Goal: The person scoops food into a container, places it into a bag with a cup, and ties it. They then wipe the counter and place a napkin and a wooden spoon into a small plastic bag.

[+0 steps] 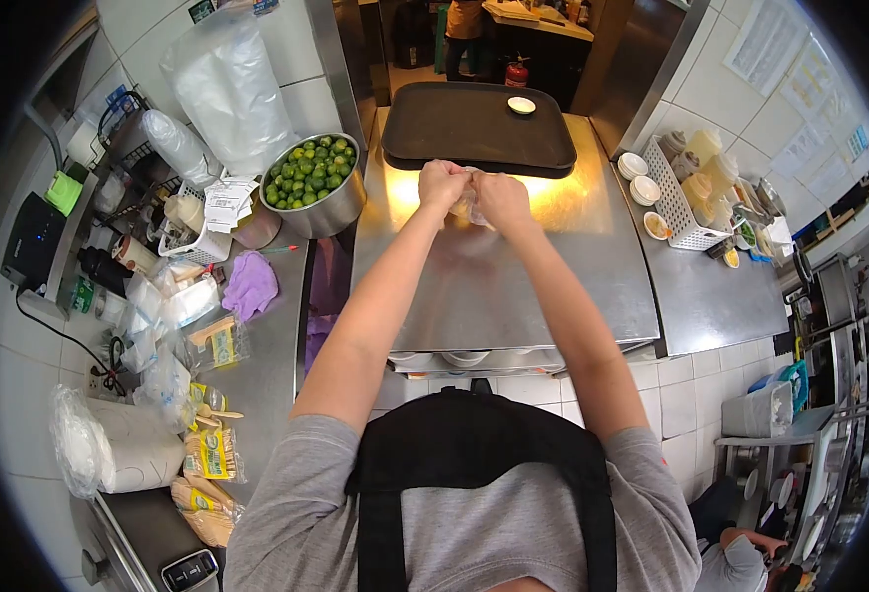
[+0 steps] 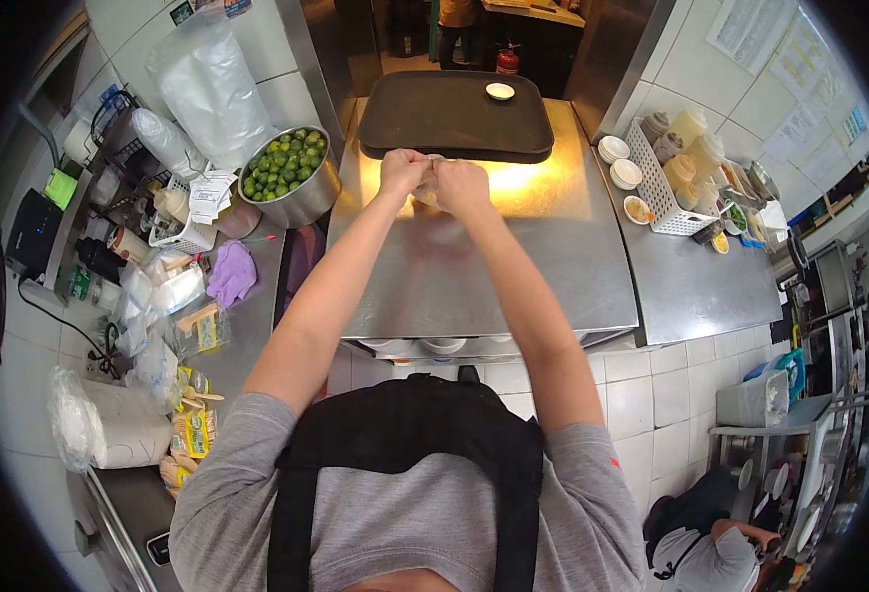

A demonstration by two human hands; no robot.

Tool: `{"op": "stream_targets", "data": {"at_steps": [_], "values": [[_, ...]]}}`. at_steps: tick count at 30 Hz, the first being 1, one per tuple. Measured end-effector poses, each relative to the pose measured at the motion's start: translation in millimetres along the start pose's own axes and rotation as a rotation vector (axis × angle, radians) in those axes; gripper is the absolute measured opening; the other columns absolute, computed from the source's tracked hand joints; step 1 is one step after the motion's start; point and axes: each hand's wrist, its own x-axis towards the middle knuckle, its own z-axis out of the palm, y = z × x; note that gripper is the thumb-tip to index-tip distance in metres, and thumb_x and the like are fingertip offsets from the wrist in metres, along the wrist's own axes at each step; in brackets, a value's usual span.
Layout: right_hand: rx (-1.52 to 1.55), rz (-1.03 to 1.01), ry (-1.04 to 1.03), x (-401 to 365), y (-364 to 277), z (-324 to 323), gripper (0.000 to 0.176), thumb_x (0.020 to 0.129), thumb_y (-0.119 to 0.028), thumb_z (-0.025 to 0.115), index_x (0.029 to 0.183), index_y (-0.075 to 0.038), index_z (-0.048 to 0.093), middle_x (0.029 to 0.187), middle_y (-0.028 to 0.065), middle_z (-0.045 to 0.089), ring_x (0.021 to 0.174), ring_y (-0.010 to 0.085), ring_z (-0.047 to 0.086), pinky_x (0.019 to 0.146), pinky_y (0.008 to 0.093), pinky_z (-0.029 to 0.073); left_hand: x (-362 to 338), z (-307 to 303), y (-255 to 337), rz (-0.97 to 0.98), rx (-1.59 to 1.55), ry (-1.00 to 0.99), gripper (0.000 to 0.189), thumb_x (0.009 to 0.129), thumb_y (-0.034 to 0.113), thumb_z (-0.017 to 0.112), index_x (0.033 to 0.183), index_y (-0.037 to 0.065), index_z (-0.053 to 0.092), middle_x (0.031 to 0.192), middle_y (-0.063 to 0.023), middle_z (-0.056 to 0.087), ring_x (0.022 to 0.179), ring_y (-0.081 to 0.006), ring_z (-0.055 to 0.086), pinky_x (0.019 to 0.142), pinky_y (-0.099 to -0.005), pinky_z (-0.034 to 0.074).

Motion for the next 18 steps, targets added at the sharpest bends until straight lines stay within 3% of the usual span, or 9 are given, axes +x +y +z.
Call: {"op": "stream_targets", "data": {"at_steps": [2, 4, 6, 8, 9, 10, 12, 16, 18], "values": [[-0.079, -0.122, 0.043, 9.2, 15.6, -6.5, 0.010, 0.074, -0.015, 0.054, 0.077, -0.007, 0.060, 0.068, 0.0130, 0.062, 0.063, 0.0298, 0.060, 0.058, 0.0396, 0.048, -0.7, -2.1, -6.2, 0.035, -0.111, -0.065, 0.016, 0.063, 0.017, 0.070, 0.069, 0.003, 0.064, 0.072, -0.0063, 0.061, 0.067, -0.0121, 0.058, 0.063, -0.0240, 0.044], [-0.062, -0.292, -0.195, 13.4, 27.9, -18.0, 0.014, 0.076, -0.017, 0.053, 0.077, -0.006, 0.061, 0.072, 0.0111, 0.062, 0.068, 0.0281, 0.060, 0.062, 0.0385, 0.048, -13.0, -5.0, -6.5, 0.222, -0.222, -0.182, 0.007, 0.070, 0.005, 0.063, 0.074, 0.000, 0.061, 0.074, -0.0004, 0.055, 0.065, -0.0098, 0.051, 0.061, -0.0229, 0.041], [0.088, -0.254, -0.165, 11.9, 33.5, -24.2, 0.019, 0.079, -0.019, 0.051, 0.078, -0.004, 0.062, 0.075, 0.0105, 0.061, 0.074, 0.0262, 0.059, 0.066, 0.0381, 0.046, -21.7, -7.7, -3.7, 0.297, -0.230, -0.204, 0.009, 0.071, 0.007, 0.064, 0.073, -0.001, 0.060, 0.075, -0.0011, 0.052, 0.064, -0.0098, 0.050, 0.059, -0.0233, 0.041], [0.318, -0.209, -0.420, 18.1, 40.2, -32.5, 0.021, 0.082, -0.020, 0.049, 0.079, -0.002, 0.060, 0.071, 0.0112, 0.059, 0.070, 0.0239, 0.057, 0.065, 0.0365, 0.044, -28.7, -11.9, 0.3, 0.372, -0.238, -0.225, 0.011, 0.072, 0.008, 0.065, 0.072, -0.002, 0.060, 0.075, -0.0019, 0.049, 0.062, -0.0099, 0.048, 0.058, -0.0238, 0.041], [0.467, -0.127, -0.535, 17.0, 39.2, -39.2, 0.019, 0.083, -0.016, 0.048, 0.075, -0.002, 0.058, 0.064, 0.0057, 0.054, 0.061, 0.0177, 0.051, 0.059, 0.0308, 0.041, -31.9, -16.2, 0.9, 0.431, -0.164, -0.250, 0.012, 0.072, 0.010, 0.066, 0.074, -0.001, 0.059, 0.075, -0.0017, 0.050, 0.062, -0.0093, 0.048, 0.058, -0.0236, 0.041], [0.466, -0.127, -0.537, 12.4, 37.3, -37.8, 0.019, 0.083, -0.016, 0.048, 0.075, -0.002, 0.058, 0.064, 0.0057, 0.054, 0.061, 0.0177, 0.051, 0.059, 0.0308, 0.041, -36.3, -20.1, 1.2, 0.490, -0.091, -0.273, 0.013, 0.072, 0.011, 0.067, 0.075, 0.000, 0.059, 0.075, -0.0015, 0.052, 0.063, -0.0087, 0.048, 0.058, -0.0235, 0.041], [0.886, 0.094, -0.671, 2.5, 32.4, -32.1, 0.016, 0.081, -0.013, 0.048, 0.072, -0.002, 0.057, 0.061, 0.0003, 0.049, 0.057, 0.0113, 0.043, 0.055, 0.0251, 0.037, -45.1, -25.2, -2.2, 0.491, -0.083, -0.309, 0.014, 0.073, 0.011, 0.067, 0.075, 0.000, 0.059, 0.073, -0.0014, 0.052, 0.062, -0.0086, 0.048, 0.057, -0.0232, 0.041], [1.014, 0.290, -0.884, -6.0, 26.9, -17.3, 0.015, 0.080, -0.013, 0.050, 0.069, -0.005, 0.057, 0.058, -0.0005, 0.047, 0.050, 0.0076, 0.038, 0.047, 0.0219, 0.032, -69.5, -42.3, -4.0, 0.431, 0.025, -0.434, 0.011, 0.074, 0.007, 0.066, 0.073, 0.001, 0.057, 0.074, 0.0006, 0.050, 0.067, -0.0069, 0.044, 0.062, -0.0222, 0.039], [1.027, 0.289, -0.873, -13.4, 20.1, -13.1, 0.017, 0.081, -0.016, 0.050, 0.069, -0.006, 0.057, 0.057, 0.0002, 0.049, 0.049, 0.0068, 0.040, 0.046, 0.0214, 0.032, -71.9, -43.5, -13.1, 0.349, -0.034, -0.433, 0.012, 0.073, 0.006, 0.066, 0.072, 0.001, 0.056, 0.071, 0.0015, 0.051, 0.065, -0.0073, 0.045, 0.062, -0.0226, 0.040]]}}
